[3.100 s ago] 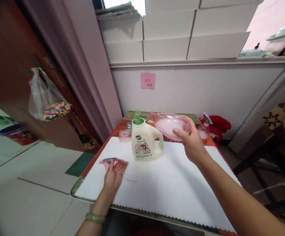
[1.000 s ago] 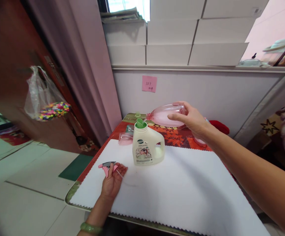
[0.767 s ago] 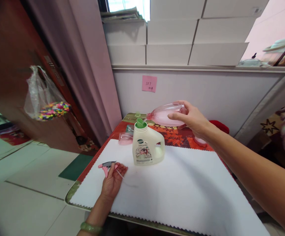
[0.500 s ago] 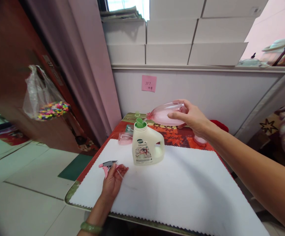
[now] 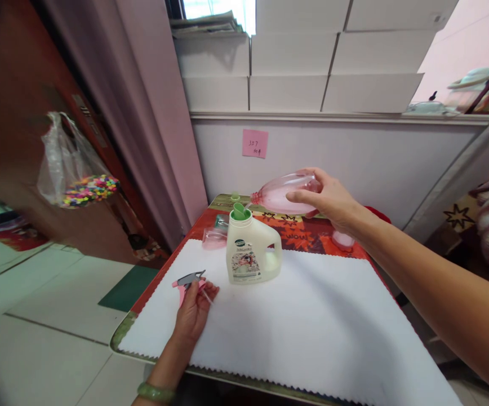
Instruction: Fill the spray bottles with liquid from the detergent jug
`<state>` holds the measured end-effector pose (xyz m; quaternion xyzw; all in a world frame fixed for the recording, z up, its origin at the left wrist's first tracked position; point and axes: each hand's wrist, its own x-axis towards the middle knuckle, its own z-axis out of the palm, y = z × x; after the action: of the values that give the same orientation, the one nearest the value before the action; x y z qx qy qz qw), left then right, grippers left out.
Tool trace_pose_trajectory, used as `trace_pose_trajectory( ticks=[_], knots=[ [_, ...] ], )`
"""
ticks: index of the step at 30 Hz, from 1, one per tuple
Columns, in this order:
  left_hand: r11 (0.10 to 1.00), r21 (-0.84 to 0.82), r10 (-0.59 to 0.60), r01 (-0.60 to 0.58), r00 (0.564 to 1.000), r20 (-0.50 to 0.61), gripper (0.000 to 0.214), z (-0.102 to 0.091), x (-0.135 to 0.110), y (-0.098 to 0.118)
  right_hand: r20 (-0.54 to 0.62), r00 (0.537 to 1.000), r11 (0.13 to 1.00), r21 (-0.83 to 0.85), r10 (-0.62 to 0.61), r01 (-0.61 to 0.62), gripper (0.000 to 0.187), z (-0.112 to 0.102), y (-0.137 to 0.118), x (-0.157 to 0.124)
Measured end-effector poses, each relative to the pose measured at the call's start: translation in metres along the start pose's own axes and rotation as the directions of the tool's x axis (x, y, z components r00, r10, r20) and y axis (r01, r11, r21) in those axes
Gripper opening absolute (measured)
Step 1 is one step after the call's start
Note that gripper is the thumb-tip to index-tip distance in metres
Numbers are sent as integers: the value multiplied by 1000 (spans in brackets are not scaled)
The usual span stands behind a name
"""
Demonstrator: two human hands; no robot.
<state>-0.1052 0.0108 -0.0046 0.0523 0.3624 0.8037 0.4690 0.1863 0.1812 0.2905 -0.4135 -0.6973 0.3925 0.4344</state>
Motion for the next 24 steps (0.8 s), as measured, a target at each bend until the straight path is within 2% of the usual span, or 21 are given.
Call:
trace_pose_trajectory(
  ticks=[9, 17, 24],
  knots=[
    [999, 34, 29, -30, 999, 19, 49, -1, -1, 0, -13, 1000, 999, -50, 2, -2, 65, 0, -6, 2],
    [996, 85, 30, -33, 999, 40, 45, 1, -5, 0, 0, 1000, 992, -122, -14, 14, 68, -3, -10, 2],
    [995, 95, 40, -44, 999, 35, 45, 2, -5, 0, 45, 996, 970, -226, -78, 87, 70, -8, -11, 7]
  ],
)
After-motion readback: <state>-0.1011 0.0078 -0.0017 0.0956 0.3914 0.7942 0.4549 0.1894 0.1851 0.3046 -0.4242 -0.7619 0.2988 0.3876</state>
